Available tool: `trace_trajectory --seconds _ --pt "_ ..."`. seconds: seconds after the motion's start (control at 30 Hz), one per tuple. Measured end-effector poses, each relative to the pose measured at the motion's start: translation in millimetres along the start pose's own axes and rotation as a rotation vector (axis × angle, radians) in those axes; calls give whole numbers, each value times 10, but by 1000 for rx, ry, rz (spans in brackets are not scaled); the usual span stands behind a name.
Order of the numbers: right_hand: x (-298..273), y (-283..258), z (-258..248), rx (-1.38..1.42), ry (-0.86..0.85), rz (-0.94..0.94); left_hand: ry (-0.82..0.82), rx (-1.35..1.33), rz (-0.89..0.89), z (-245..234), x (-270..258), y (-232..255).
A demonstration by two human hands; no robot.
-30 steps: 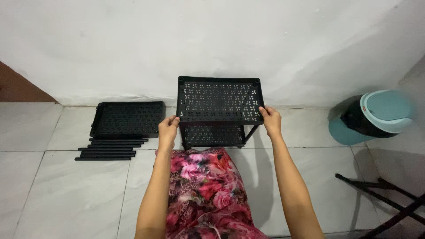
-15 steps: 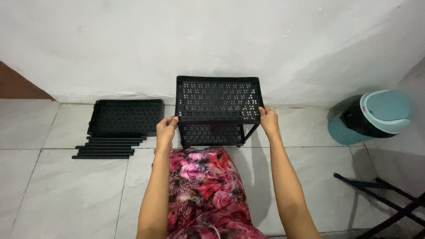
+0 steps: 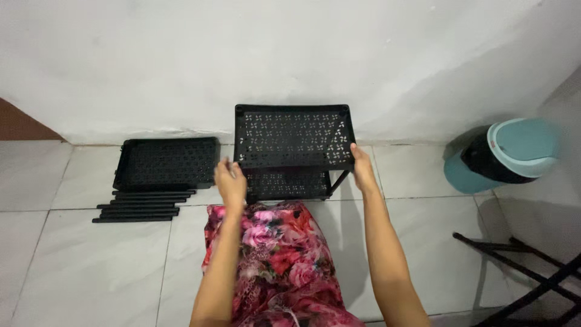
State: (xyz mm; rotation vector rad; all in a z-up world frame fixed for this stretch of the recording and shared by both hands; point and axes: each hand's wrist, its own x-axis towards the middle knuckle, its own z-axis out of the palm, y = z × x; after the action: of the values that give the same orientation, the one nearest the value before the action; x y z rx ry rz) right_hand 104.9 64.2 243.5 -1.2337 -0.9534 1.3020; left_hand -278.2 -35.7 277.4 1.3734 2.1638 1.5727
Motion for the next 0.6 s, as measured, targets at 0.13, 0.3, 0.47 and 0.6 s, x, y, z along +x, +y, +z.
trace_trajectory --seconds 0.13,0.3,0.47,0.6 --pt "-1 450 -122 534 28 -40 -2 -71 436 53 -378 989" --pt "-396 859 -146 161 145 -421 -523 72 1051 951 -621 1767" --pt "-620 632 11 -339 249 -562 -915 121 1075 1703 -585 1761" --pt "-538 606 -95 -415 261 -361 -1083 -120 954 2031 -509 1491"
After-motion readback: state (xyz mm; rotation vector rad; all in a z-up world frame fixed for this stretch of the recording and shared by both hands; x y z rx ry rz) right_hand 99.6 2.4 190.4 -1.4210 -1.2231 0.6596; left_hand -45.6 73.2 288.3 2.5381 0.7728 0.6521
